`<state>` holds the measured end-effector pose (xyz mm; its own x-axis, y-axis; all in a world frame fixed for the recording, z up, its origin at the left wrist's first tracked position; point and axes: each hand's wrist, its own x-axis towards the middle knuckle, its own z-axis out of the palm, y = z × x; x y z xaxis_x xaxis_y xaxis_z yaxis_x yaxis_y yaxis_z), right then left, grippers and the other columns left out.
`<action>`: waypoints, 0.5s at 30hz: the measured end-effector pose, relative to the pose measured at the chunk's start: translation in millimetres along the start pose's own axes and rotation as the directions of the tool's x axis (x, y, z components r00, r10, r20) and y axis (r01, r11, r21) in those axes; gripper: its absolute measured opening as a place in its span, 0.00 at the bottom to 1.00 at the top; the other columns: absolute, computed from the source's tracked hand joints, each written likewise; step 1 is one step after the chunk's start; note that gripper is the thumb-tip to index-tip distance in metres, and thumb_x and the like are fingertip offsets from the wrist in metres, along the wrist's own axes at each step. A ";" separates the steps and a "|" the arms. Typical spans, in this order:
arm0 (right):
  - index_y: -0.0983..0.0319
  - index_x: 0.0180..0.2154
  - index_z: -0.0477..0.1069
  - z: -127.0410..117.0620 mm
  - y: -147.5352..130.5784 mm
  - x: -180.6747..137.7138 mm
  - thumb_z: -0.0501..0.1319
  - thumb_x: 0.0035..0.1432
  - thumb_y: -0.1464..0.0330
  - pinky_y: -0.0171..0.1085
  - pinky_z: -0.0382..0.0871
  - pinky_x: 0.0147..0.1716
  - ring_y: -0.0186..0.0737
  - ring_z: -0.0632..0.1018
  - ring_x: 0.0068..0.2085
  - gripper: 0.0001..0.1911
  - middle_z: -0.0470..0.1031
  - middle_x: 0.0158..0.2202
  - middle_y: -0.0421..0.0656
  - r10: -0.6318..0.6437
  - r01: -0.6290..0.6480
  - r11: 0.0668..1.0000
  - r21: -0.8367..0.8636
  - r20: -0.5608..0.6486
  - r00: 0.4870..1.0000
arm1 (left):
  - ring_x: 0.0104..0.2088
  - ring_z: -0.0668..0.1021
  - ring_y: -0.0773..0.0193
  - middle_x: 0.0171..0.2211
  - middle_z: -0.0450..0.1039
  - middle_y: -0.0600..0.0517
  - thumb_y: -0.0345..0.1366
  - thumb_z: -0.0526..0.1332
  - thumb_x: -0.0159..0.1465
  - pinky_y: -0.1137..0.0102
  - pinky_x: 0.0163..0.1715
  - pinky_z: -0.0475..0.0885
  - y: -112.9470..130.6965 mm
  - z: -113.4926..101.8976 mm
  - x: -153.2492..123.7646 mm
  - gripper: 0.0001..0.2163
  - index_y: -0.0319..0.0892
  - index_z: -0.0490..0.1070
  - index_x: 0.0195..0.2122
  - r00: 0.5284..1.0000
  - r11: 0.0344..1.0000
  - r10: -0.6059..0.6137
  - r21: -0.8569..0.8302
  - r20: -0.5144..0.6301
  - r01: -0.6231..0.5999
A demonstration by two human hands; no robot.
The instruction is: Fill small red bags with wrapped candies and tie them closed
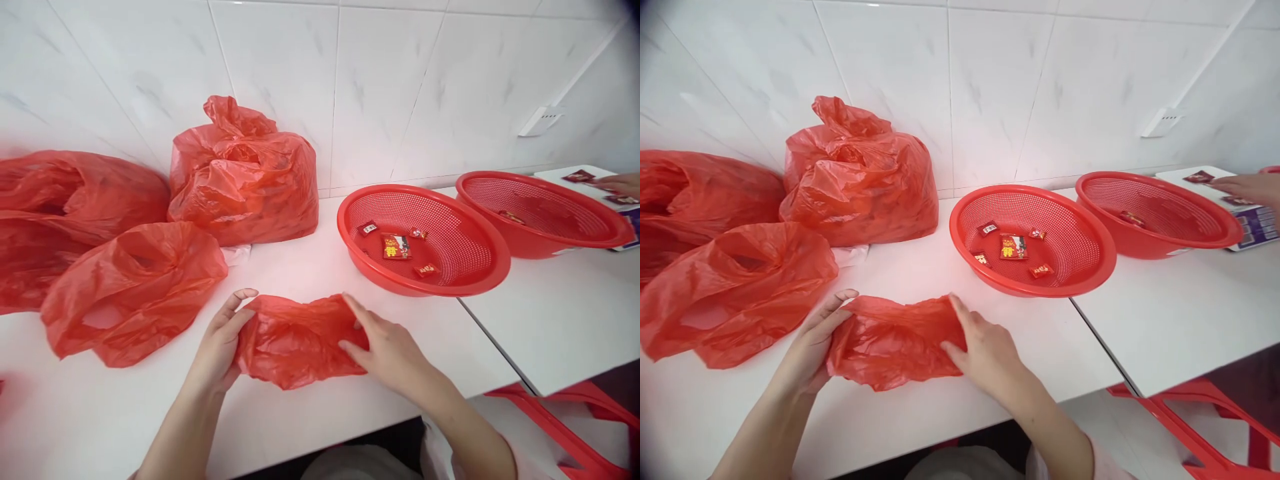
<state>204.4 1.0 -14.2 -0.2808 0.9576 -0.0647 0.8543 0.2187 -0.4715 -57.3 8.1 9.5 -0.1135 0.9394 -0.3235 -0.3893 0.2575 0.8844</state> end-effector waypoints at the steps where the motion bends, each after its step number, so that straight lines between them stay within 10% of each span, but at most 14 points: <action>1: 0.59 0.69 0.46 -3.2 4.2 1.7 0.59 0.60 0.60 0.52 0.73 0.41 0.54 0.80 0.43 0.40 0.76 0.49 0.51 0.036 -0.036 0.999 -0.022 -0.016 0.999 | 0.22 0.73 0.68 0.27 0.69 0.58 0.35 0.70 0.50 0.75 0.21 0.69 1.8 -4.1 -0.3 0.18 0.48 0.66 0.40 1.000 0.997 0.020 0.072 0.012 -0.021; 4: 0.60 0.66 0.55 -7.8 4.8 1.9 0.58 0.61 0.60 0.49 0.74 0.39 0.52 0.80 0.41 0.33 0.77 0.45 0.50 0.012 -0.014 1.000 -0.018 -0.119 0.993 | 0.24 0.74 0.68 0.30 0.69 0.58 0.38 0.70 0.52 0.74 0.23 0.70 3.8 -10.9 -1.5 0.18 0.49 0.66 0.42 0.997 0.960 0.039 0.274 0.060 -0.054; 8: 0.60 0.50 0.70 8.0 -25.4 -6.5 0.54 0.65 0.68 0.40 0.72 0.43 0.41 0.78 0.42 0.14 0.77 0.42 0.46 -0.269 0.342 0.931 0.125 -0.398 0.877 | 0.27 0.73 0.69 0.34 0.67 0.57 0.40 0.68 0.56 0.74 0.26 0.71 -1.6 -1.3 0.0 0.15 0.47 0.65 0.41 0.992 0.943 0.069 0.317 0.103 -0.099; 11: 0.59 0.46 0.73 26.8 -45.1 -5.5 0.56 0.64 0.71 0.39 0.73 0.40 0.40 0.77 0.39 0.11 0.78 0.40 0.43 -0.453 0.500 0.859 0.112 -0.292 0.843 | 0.30 0.74 0.68 0.41 0.68 0.55 0.39 0.68 0.54 0.73 0.27 0.71 -7.4 10.8 -0.9 0.15 0.46 0.61 0.35 0.988 0.950 0.126 0.277 0.088 -0.145; 15: 0.58 0.55 0.69 32.3 -42.9 8.4 0.58 0.61 0.72 0.45 0.74 0.43 0.48 0.76 0.47 0.20 0.75 0.49 0.46 -0.372 0.377 0.926 0.005 -0.154 0.916 | 0.56 0.70 0.52 0.59 0.60 0.48 0.39 0.67 0.55 0.60 0.45 0.73 -21.5 19.0 -16.0 0.13 0.47 0.62 0.35 0.928 0.751 0.363 0.565 0.079 -0.342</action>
<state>151.2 -6.4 -22.9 -0.5073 0.8243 0.2513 0.6835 0.5624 -0.4653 -29.7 -8.1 2.1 -0.1745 0.9835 0.0472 0.2628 0.0003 0.9648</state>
